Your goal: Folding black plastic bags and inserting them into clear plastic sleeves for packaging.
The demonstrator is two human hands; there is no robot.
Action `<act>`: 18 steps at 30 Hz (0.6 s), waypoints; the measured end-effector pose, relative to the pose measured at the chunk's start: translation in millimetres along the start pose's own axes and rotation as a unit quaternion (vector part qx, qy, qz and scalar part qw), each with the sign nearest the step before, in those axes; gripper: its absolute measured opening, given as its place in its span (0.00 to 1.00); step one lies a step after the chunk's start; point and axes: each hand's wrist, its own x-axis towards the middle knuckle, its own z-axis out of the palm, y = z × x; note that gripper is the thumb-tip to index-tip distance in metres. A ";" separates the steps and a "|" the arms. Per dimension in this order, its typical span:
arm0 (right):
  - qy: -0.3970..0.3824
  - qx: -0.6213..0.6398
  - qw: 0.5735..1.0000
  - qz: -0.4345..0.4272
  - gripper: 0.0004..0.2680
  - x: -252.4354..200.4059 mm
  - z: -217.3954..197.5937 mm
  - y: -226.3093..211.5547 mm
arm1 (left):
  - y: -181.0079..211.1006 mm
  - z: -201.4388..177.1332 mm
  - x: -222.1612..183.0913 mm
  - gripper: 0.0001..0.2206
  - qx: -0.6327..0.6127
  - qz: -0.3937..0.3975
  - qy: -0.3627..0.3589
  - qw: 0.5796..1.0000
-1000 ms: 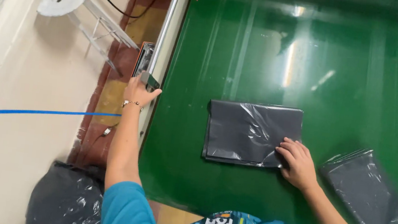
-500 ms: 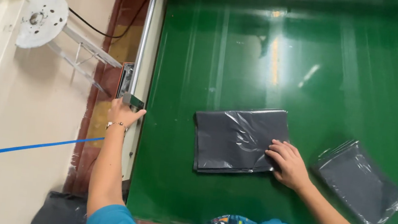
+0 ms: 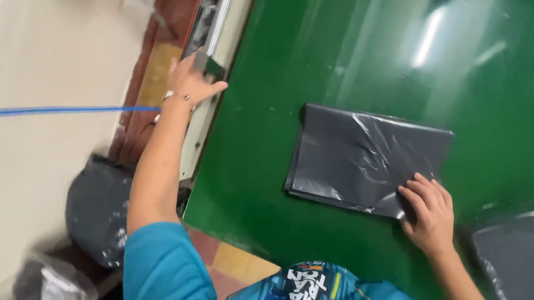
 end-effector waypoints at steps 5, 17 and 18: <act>0.020 0.001 0.999 -0.029 0.28 0.8 -3.5 -7.4 | -6.3 20.4 -3.2 0.60 -0.029 -0.042 -0.029 0.998; -0.001 -0.025 1.000 0.002 0.26 11.8 -39.9 -35.1 | 213.4 12.1 -135.1 0.17 -0.247 0.228 0.401 0.852; 0.034 -0.007 0.999 -0.021 0.30 18.3 -49.5 -42.7 | 252.6 19.3 -153.0 0.15 -0.152 0.279 0.376 0.871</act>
